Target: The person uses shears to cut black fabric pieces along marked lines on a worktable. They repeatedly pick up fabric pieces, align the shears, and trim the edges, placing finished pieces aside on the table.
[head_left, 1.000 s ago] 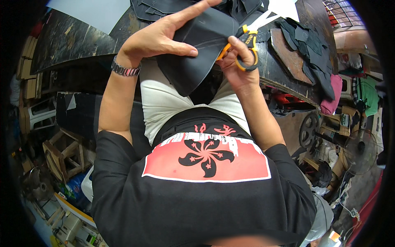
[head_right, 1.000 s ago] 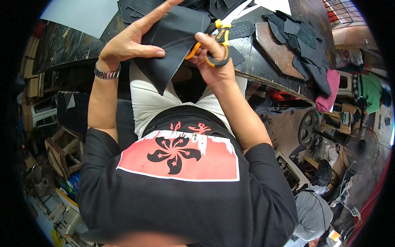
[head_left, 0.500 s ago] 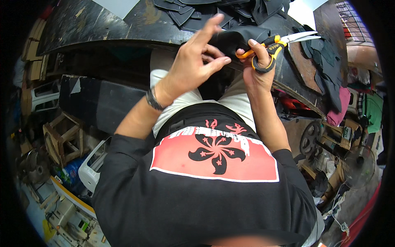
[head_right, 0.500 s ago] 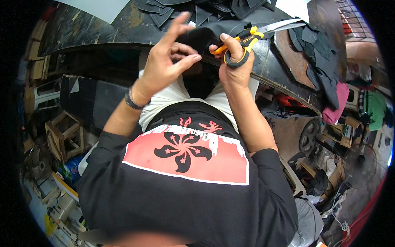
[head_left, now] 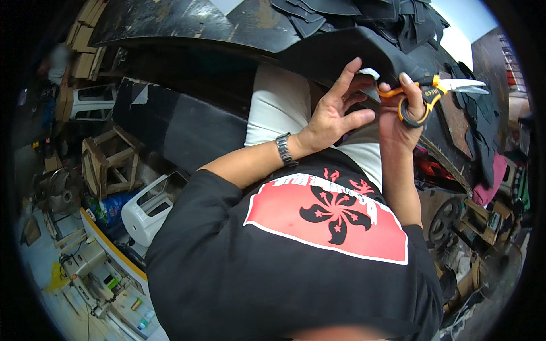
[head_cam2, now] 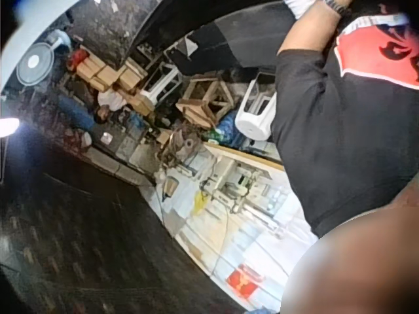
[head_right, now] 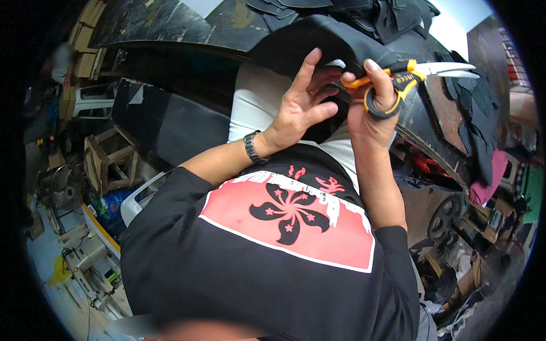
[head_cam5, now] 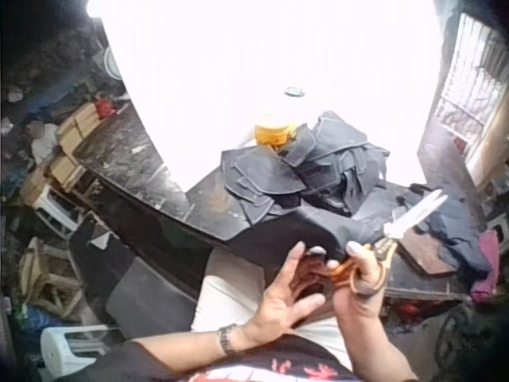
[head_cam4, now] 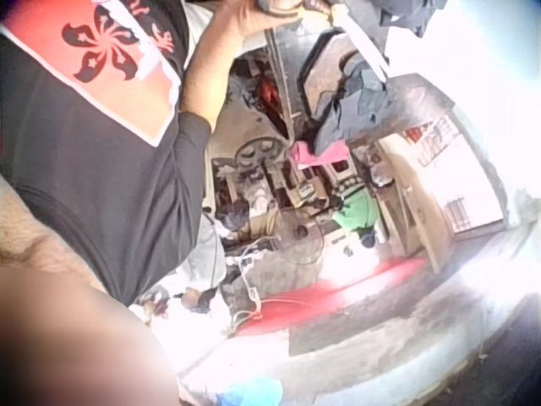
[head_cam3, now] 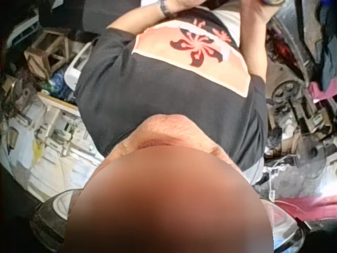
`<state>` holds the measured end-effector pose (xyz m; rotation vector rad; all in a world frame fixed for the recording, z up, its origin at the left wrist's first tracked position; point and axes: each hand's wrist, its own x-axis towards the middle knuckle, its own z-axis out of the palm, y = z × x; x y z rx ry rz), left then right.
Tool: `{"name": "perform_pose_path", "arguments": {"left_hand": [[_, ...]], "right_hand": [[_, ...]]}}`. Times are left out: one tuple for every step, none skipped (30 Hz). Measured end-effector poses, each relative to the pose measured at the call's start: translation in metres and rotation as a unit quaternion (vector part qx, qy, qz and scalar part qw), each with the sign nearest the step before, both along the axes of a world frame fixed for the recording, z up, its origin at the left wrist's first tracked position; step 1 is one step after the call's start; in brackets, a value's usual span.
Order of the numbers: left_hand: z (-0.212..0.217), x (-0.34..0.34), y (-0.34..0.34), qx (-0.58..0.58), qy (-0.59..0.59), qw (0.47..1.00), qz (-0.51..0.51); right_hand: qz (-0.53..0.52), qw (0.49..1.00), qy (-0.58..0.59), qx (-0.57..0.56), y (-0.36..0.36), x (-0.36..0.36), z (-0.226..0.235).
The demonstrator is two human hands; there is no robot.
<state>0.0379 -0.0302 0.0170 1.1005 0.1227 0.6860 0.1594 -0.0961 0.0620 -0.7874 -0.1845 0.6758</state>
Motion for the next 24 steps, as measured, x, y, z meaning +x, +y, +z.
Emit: {"name": "perform_pose_path", "arguments": {"left_hand": [[0.002, 0.004, 0.001, -0.063, -0.023, 0.998, 0.002], [0.004, 0.01, 0.005, -0.075, -0.038, 0.996, 0.02], [0.007, 0.016, 0.01, -0.082, -0.059, 0.994, 0.042], [0.01, 0.021, 0.014, -0.105, -0.054, 0.99, 0.076], [0.012, 0.024, 0.022, -0.103, -0.058, 0.99, 0.075], [0.015, 0.028, 0.029, -0.09, -0.045, 0.992, 0.072], [0.017, 0.03, 0.035, -0.079, -0.032, 0.994, 0.068], [0.018, 0.029, 0.04, -0.076, -0.019, 0.996, 0.044], [0.018, 0.027, 0.043, -0.076, -0.007, 0.997, 0.018], [0.017, 0.027, 0.044, -0.076, 0.005, 0.997, -0.011], [0.015, 0.025, 0.042, -0.038, 0.03, 0.999, -0.021], [0.013, 0.022, 0.036, 0.001, 0.056, 0.998, -0.032], [0.011, 0.019, 0.028, 0.042, 0.081, 0.995, -0.042], [0.008, 0.018, 0.021, 0.037, 0.088, 0.994, -0.047], [0.006, 0.017, 0.014, 0.052, 0.09, 0.993, -0.046], [0.004, 0.018, 0.007, -0.004, 0.034, 0.998, -0.06], [0.003, 0.021, 0.001, -0.067, -0.003, 0.995, -0.077], [0.003, 0.022, -0.001, -0.057, -0.015, 0.996, -0.07], [0.003, 0.024, -0.002, -0.076, -0.052, 0.994, -0.058], [0.004, 0.027, -0.002, -0.103, -0.064, 0.992, -0.041], [0.006, 0.029, -0.001, -0.133, -0.077, 0.988, -0.024], [0.007, 0.031, 0.002, -0.146, -0.071, 0.987, -0.013], [0.008, 0.034, 0.005, -0.186, -0.062, 0.98, 0.018], [0.009, 0.035, 0.009, -0.222, -0.068, 0.972, 0.02]], "right_hand": [[0.0, 1.0, -0.006, -0.005, -0.001, -0.001, -0.001], [-0.001, 1.0, 0.001, -0.012, -0.002, -0.002, -0.003], [-0.01, 1.0, 0.003, -0.017, -0.002, -0.004, -0.006], [-0.008, 1.0, 0.0, -0.029, -0.002, -0.004, -0.008], [-0.012, 0.999, 0.001, -0.048, -0.003, -0.005, -0.01], [-0.019, 0.998, -0.002, -0.066, -0.002, -0.005, -0.012], [-0.017, 0.998, -0.015, -0.066, -0.001, -0.004, -0.014], [-0.012, 0.997, -0.03, -0.07, -0.002, -0.001, -0.014], [-0.015, 0.995, -0.045, -0.085, -0.004, 0.002, -0.014], [-0.022, 0.996, -0.042, -0.075, -0.005, 0.005, -0.014], [-0.033, 0.996, -0.038, -0.069, -0.003, 0.008, -0.014], [-0.044, 0.997, -0.034, -0.063, -0.002, 0.01, -0.014], [-0.04, 0.998, -0.022, -0.054, -0.002, 0.011, -0.014], [-0.036, 0.998, -0.01, -0.046, -0.001, 0.011, -0.013], [-0.039, 0.998, 0.009, -0.046, -0.002, 0.011, -0.012], [-0.039, 0.998, 0.025, -0.03, -0.001, 0.009, -0.012], [-0.019, 0.999, 0.04, -0.021, -0.002, 0.009, -0.011], [-0.012, 0.999, 0.051, -0.009, -0.001, 0.008, -0.01], [-0.005, 0.998, 0.06, 0.003, -0.001, 0.007, -0.01], [0.014, 0.998, 0.062, 0.012, -0.001, 0.007, -0.009], [-0.007, 0.997, 0.071, 0.001, 0.001, 0.005, -0.011], [-0.012, 0.998, 0.067, -0.014, 0.001, 0.002, -0.012], [-0.016, 0.997, 0.065, -0.029, 0.001, 0.001, -0.013], [-0.014, 0.998, 0.057, -0.035, 0.003, 0.0, -0.016]]}}
